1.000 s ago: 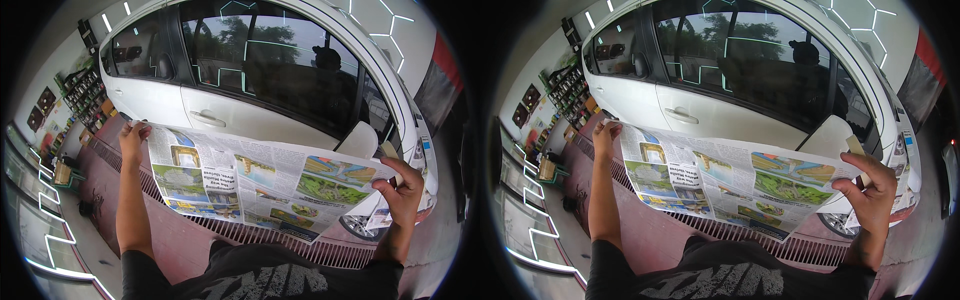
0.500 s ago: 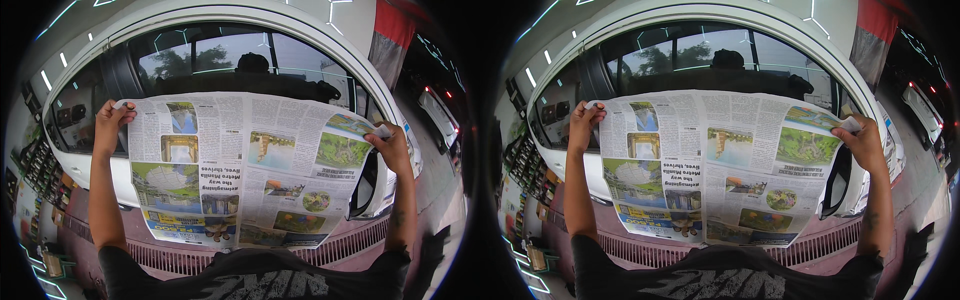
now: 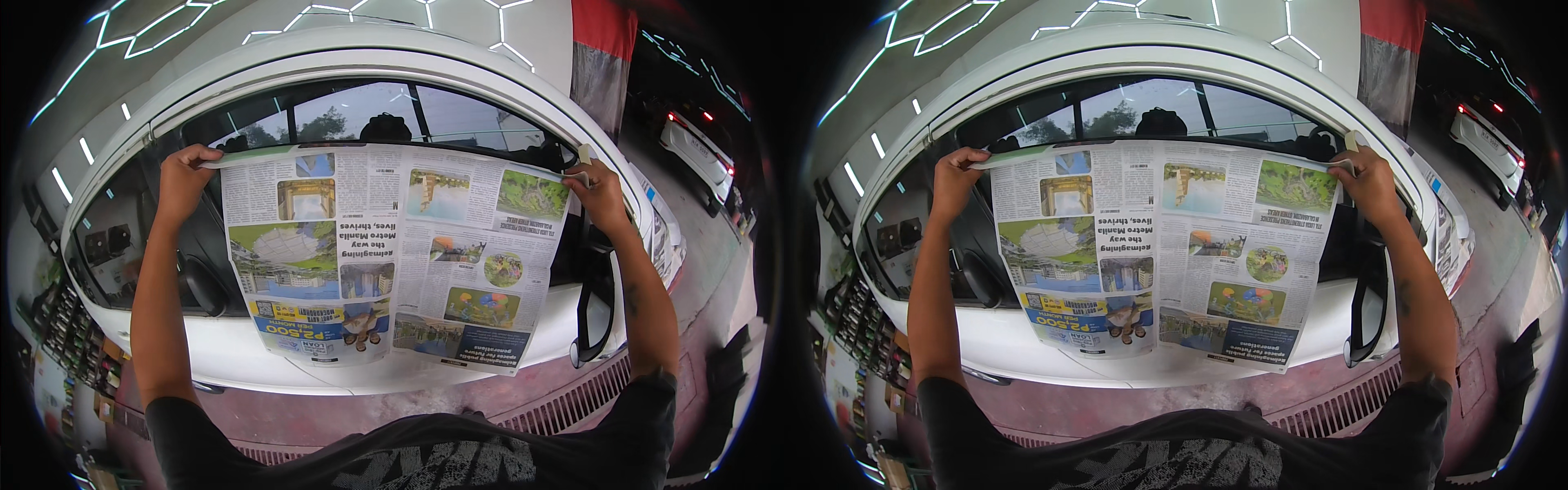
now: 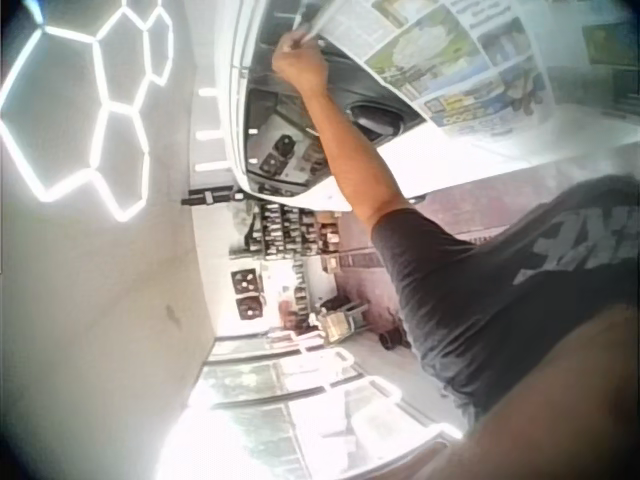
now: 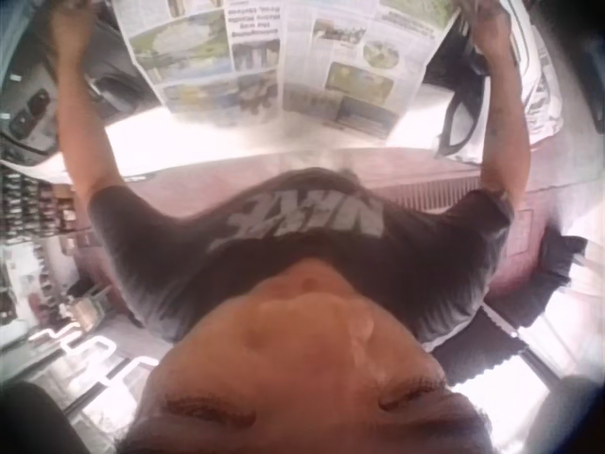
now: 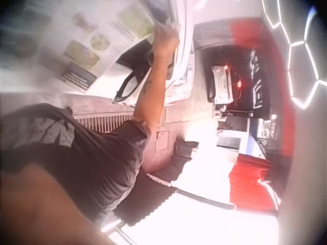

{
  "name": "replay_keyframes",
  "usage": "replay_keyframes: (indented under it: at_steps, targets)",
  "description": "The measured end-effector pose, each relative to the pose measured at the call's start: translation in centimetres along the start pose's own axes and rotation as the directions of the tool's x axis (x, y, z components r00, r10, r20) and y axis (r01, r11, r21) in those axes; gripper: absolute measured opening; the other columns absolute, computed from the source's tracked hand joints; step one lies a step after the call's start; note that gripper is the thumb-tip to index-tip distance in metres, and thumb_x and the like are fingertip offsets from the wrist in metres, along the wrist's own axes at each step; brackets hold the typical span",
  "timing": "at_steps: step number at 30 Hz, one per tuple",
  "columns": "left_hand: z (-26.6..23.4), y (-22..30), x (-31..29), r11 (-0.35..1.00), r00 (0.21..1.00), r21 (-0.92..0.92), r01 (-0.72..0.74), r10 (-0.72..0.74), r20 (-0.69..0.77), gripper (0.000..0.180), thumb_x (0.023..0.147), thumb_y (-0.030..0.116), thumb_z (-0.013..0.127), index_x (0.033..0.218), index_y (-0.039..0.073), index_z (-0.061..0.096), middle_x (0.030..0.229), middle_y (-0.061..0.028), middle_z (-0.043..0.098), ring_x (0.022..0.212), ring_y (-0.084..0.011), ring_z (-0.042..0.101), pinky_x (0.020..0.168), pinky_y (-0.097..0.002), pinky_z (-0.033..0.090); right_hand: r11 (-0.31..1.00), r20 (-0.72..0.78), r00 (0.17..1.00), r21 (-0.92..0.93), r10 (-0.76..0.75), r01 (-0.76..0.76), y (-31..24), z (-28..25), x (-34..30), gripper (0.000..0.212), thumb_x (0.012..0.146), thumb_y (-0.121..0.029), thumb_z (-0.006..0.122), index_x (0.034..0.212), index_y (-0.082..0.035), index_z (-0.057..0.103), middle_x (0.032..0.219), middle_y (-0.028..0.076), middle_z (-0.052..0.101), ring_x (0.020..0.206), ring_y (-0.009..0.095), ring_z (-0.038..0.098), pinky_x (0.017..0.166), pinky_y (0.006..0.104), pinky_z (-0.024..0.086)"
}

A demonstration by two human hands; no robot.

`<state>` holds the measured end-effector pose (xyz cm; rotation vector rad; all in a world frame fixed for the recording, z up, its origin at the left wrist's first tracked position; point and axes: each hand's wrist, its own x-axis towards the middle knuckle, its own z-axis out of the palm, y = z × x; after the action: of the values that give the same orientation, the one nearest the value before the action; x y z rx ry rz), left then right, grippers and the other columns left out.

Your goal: The person covers the front and side of a white car with newspaper sheets, securing them with masking tape. They smooth the paper over the hood, fender, and side window, then move to the rear wheel arch to continue masking.

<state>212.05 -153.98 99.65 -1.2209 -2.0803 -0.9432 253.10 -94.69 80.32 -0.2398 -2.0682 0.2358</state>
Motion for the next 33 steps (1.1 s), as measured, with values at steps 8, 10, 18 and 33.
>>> replay_keyframes:
  at_steps: [8, 10, 18, 33]
  targets:
    - [2.0, -0.2, -3.2, 0.837, 0.911, 0.436, -0.331, 0.404, -0.082, 0.035, 0.081, -0.015, 0.074, 0.111, 0.001, 0.078, 0.122, -0.0116, 0.082, 0.112, -0.0318, 0.079, 0.098, -0.0382, 0.063, 0.737, 0.033, 0.876, -0.526, -0.481, 0.425, -0.5, 1.0, -1.4, 0.032, 0.075, -0.009, 0.086, 0.104, -0.01, 0.073, 0.093, 0.007, 0.063, 0.088, 0.028, 0.068, 0.071, 0.0427, 0.057]
    - [2.0, -0.4, -3.6, 0.782, 0.889, 0.504, -0.366, 0.454, -0.058, 0.036, 0.079, -0.014, 0.075, 0.11, 0.002, 0.078, 0.123, -0.0099, 0.081, 0.115, -0.0327, 0.077, 0.098, -0.0396, 0.064, 0.684, 0.071, 0.856, -0.569, -0.512, 0.456, -0.7, 1.2, -1.3, 0.028, 0.079, -0.016, 0.084, 0.104, -0.011, 0.072, 0.095, 0.005, 0.063, 0.09, 0.026, 0.068, 0.07, 0.0419, 0.056]
    - [2.9, -0.7, -3.8, 0.631, 0.826, 0.649, -0.424, 0.563, -0.007, 0.037, 0.077, -0.012, 0.081, 0.11, 0.005, 0.08, 0.125, -0.0079, 0.079, 0.122, -0.031, 0.075, 0.099, -0.0404, 0.064, 0.682, 0.038, 0.867, -0.601, -0.497, 0.417, 0.1, 2.1, -1.1, 0.029, 0.081, -0.025, 0.081, 0.108, -0.013, 0.078, 0.097, 0.004, 0.066, 0.091, 0.025, 0.067, 0.071, 0.043, 0.055]
    - [4.6, 2.8, -6.6, 0.491, 0.862, 0.838, -0.238, 0.504, -0.051, 0.044, 0.082, -0.007, 0.07, 0.118, 0.013, 0.084, 0.137, -0.0045, 0.075, 0.139, -0.0352, 0.06, 0.111, -0.0516, 0.048, 0.766, 0.161, 0.987, -0.634, -0.001, 0.104, -7.4, 2.9, -3.9, 0.099, 0.085, -0.058, 0.088, 0.158, 0.003, 0.058, 0.164, 0.028, 0.048, 0.133, 0.037, 0.057, 0.106, 0.0464, 0.057]
